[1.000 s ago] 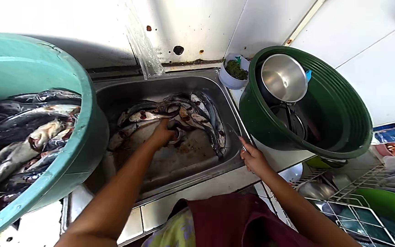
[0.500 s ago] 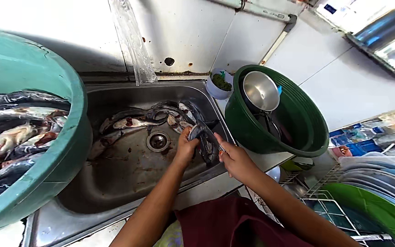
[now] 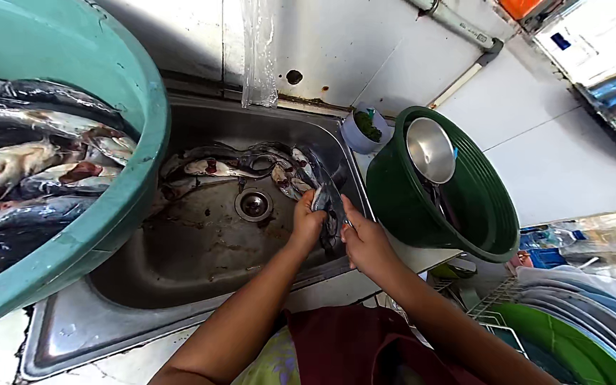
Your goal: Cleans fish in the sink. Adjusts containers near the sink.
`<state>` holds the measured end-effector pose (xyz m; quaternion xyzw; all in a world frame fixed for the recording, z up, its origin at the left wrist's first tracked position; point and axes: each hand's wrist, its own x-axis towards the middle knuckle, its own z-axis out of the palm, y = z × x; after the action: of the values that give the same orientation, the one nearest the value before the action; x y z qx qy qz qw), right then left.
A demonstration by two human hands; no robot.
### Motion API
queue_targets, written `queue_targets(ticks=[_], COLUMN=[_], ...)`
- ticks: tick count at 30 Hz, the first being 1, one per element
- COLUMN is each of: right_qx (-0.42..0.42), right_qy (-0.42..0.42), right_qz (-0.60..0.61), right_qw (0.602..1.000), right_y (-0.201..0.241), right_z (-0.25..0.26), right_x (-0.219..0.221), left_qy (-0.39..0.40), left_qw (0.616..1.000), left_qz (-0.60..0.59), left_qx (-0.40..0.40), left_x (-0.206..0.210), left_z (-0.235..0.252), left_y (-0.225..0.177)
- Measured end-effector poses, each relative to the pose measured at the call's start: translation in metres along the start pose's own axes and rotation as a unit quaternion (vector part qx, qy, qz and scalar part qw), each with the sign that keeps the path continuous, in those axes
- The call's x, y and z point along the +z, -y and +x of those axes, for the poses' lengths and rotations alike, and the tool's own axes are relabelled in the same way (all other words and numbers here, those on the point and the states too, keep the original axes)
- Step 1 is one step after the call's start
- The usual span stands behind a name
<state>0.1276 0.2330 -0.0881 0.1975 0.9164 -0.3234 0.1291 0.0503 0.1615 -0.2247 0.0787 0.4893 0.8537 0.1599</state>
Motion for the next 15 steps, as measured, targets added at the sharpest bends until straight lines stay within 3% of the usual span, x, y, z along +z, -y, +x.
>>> queue_targets(ticks=[5, 10, 15], right_qx=[-0.047, -0.066, -0.035], right_qy=[-0.052, -0.006, -0.008], right_qz=[-0.091, -0.16, -0.218], right_qw=[0.993, 0.985, 0.975], right_y=[0.008, -0.007, 0.005], right_z=[0.03, -0.003, -0.001], right_x=[0.009, 0.01, 0.009], left_qy=[0.0, -0.048, -0.024], left_qw=[0.999, 0.995, 0.999], left_qz=[-0.036, -0.082, -0.018], left_qx=[-0.011, -0.039, -0.021], left_x=[0.004, -0.002, 0.001], left_z=[-0.004, 0.003, 0.0], left_y=[0.002, 0.001, 0.001])
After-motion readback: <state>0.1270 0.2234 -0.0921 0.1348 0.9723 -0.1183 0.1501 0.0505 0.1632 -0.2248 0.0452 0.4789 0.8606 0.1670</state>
